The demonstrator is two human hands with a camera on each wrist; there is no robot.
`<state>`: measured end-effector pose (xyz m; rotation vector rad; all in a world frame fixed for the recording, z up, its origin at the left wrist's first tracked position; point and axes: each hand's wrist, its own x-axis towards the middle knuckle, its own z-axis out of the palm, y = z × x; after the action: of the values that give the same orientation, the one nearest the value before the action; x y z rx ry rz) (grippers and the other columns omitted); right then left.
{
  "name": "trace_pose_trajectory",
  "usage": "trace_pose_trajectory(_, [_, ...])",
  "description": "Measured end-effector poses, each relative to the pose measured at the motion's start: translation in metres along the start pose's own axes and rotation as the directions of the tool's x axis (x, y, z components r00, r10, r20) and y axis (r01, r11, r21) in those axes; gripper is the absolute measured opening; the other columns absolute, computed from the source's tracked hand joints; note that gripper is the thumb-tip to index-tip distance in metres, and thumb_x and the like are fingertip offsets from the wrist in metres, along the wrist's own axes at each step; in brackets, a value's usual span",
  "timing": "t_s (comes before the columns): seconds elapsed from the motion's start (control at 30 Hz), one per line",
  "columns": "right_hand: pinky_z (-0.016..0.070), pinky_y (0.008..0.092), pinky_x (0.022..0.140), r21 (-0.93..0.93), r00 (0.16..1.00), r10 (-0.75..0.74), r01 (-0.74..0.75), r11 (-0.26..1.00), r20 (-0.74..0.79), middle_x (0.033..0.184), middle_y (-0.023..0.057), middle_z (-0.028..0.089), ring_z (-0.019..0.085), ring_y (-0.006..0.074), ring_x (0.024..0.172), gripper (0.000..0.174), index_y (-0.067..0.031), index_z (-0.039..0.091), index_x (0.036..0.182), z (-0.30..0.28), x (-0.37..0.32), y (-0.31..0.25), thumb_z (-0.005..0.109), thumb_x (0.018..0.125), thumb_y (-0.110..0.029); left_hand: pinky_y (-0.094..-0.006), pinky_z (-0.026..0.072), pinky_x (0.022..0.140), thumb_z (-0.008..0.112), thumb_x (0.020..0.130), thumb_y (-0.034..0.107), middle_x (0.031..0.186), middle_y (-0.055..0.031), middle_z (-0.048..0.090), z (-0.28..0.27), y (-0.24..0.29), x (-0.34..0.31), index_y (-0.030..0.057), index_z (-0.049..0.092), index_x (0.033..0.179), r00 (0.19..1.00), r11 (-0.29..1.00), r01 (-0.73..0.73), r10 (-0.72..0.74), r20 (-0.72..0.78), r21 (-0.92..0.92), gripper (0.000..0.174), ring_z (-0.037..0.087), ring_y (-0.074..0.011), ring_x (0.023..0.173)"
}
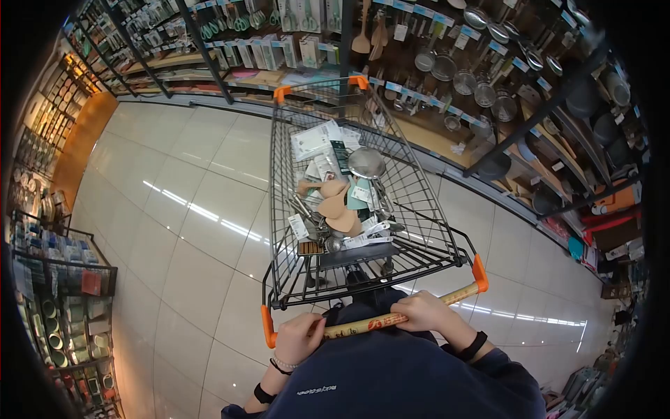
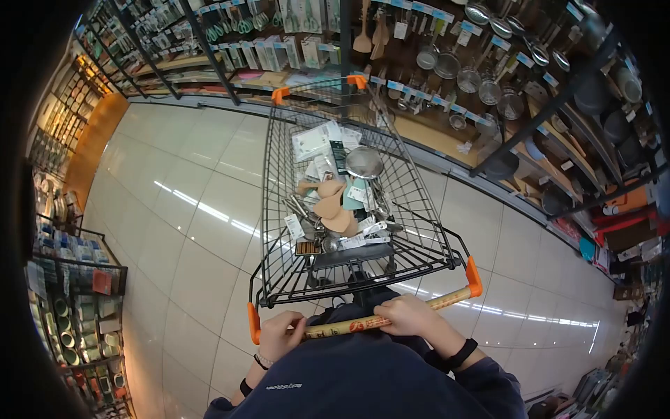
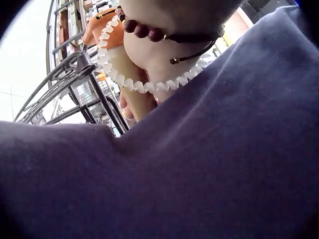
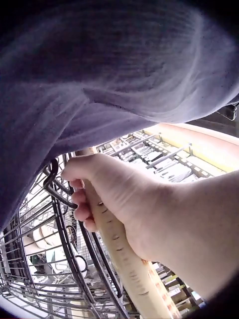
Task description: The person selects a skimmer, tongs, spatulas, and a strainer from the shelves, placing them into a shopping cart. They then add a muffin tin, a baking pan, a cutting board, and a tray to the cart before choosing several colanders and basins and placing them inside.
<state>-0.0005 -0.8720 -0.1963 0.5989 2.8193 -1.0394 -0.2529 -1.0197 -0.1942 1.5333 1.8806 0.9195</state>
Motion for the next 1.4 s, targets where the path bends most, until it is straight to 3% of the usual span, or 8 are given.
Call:
trace_pose_trajectory(0.23, [0.0467, 0.0365, 0.055, 0.101, 0.956, -0.275, 0.285, 0.953, -0.102, 0.068, 0.0066, 0.057, 0.058, 0.0259, 0.064, 0.025, -0.0083, 0.059, 0.082, -0.056, 0.078, 0.045, 0.067, 0.070, -0.029, -0.0267, 0.0466, 0.049, 0.062, 0.076, 0.005, 0.064, -0.0088, 0.059, -0.005, -0.016, 0.047, 0.0015, 0.058, 0.076, 0.967, 0.985, 0.155, -0.136, -0.216, 0.073, 0.005, 0.061, -0.0178, 0.055])
trace_pose_trajectory(0.47, [0.0449, 0.0373, 0.064, -0.043, 0.957, -0.045, 0.034, 0.998, -0.287, 0.064, 0.0086, 0.057, 0.058, 0.0259, 0.068, 0.024, -0.0047, 0.061, 0.074, -0.163, 0.127, 0.110, 0.064, 0.074, -0.028, -0.0250, 0.0431, 0.051, 0.058, 0.076, 0.000, 0.060, -0.0081, 0.056, -0.028, -0.040, 0.099, -0.0002, 0.056, 0.073, 0.884, 0.953, 0.225, -0.113, -0.455, 0.201, 0.004, 0.057, -0.0159, 0.053])
trace_pose_trajectory(0.7, [0.0401, 0.0324, 0.077, -0.120, 0.891, -0.269, 0.241, 0.963, -0.366, 0.058, 0.0059, 0.055, 0.053, 0.0233, 0.063, 0.021, -0.0078, 0.062, 0.065, -0.192, 0.232, 0.172, 0.061, 0.076, -0.026, -0.0274, 0.0414, 0.052, 0.055, 0.076, -0.002, 0.060, -0.0076, 0.054, -0.071, -0.090, 0.157, 0.0014, 0.053, 0.070, 0.774, 0.878, 0.300, 0.005, -0.633, 0.373, 0.007, 0.055, -0.0184, 0.052])
trace_pose_trajectory(0.9, [0.0413, 0.0342, 0.081, -0.107, 0.884, -0.328, 0.310, 0.945, -0.333, 0.059, 0.0040, 0.056, 0.052, 0.0234, 0.062, 0.016, -0.0086, 0.064, 0.069, -0.202, 0.348, 0.175, 0.063, 0.074, -0.024, -0.0261, 0.0411, 0.055, 0.050, 0.084, 0.006, 0.063, -0.0074, 0.054, -0.127, -0.137, 0.218, 0.0005, 0.055, 0.079, 0.747, 0.831, 0.466, -0.185, -0.639, 0.305, 0.009, 0.053, -0.0150, 0.056])
trace_pose_trajectory(0.97, [0.0411, 0.0338, 0.078, -0.088, 0.850, -0.378, 0.373, 0.924, -0.368, 0.059, 0.0039, 0.056, 0.051, 0.0231, 0.062, 0.016, -0.0079, 0.062, 0.069, -0.206, 0.385, 0.169, 0.063, 0.074, -0.023, -0.0261, 0.0418, 0.052, 0.054, 0.084, 0.011, 0.065, -0.0091, 0.055, -0.138, -0.134, 0.268, -0.0007, 0.055, 0.077, 0.623, 0.806, 0.584, -0.374, -0.687, 0.091, 0.013, 0.054, -0.0157, 0.056])
trace_pose_trajectory(1.13, [0.0405, 0.0328, 0.076, -0.036, 0.841, -0.449, 0.461, 0.887, -0.303, 0.065, 0.0041, 0.056, 0.049, 0.0227, 0.064, 0.016, -0.0062, 0.061, 0.073, -0.216, 0.474, 0.166, 0.063, 0.074, -0.022, -0.0334, 0.0441, 0.052, 0.053, 0.085, 0.017, 0.064, -0.0154, 0.058, -0.125, -0.105, 0.409, 0.0005, 0.058, 0.081, 0.903, 0.929, 0.365, -0.339, -0.262, 0.055, 0.018, 0.059, -0.0275, 0.058])
trace_pose_trajectory(1.3, [0.0394, 0.0359, 0.086, 0.125, 0.794, -0.530, 0.582, 0.803, -0.297, 0.079, 0.0070, 0.060, 0.054, 0.0230, 0.083, 0.015, -0.0041, 0.061, 0.083, -0.230, 0.542, 0.169, 0.064, 0.074, -0.015, -0.0432, 0.0437, 0.056, 0.045, 0.088, 0.031, 0.061, -0.0182, 0.057, -0.133, -0.130, 0.492, 0.0027, 0.062, 0.075, 0.819, 0.776, 0.561, -0.570, -0.059, 0.289, 0.035, 0.057, -0.0367, 0.061])
trace_pose_trajectory(1.4, [0.0463, 0.0334, 0.074, 0.315, 0.781, -0.438, 0.595, 0.740, -0.446, 0.076, 0.0084, 0.061, 0.058, 0.0239, 0.077, 0.007, -0.0025, 0.060, 0.081, -0.244, 0.575, 0.215, 0.061, 0.075, -0.006, -0.0437, 0.0428, 0.055, 0.046, 0.085, 0.025, 0.060, -0.0192, 0.056, -0.142, -0.152, 0.506, 0.0032, 0.061, 0.069, 0.767, 0.671, 0.640, -0.581, -0.272, 0.374, 0.030, 0.056, -0.0362, 0.059])
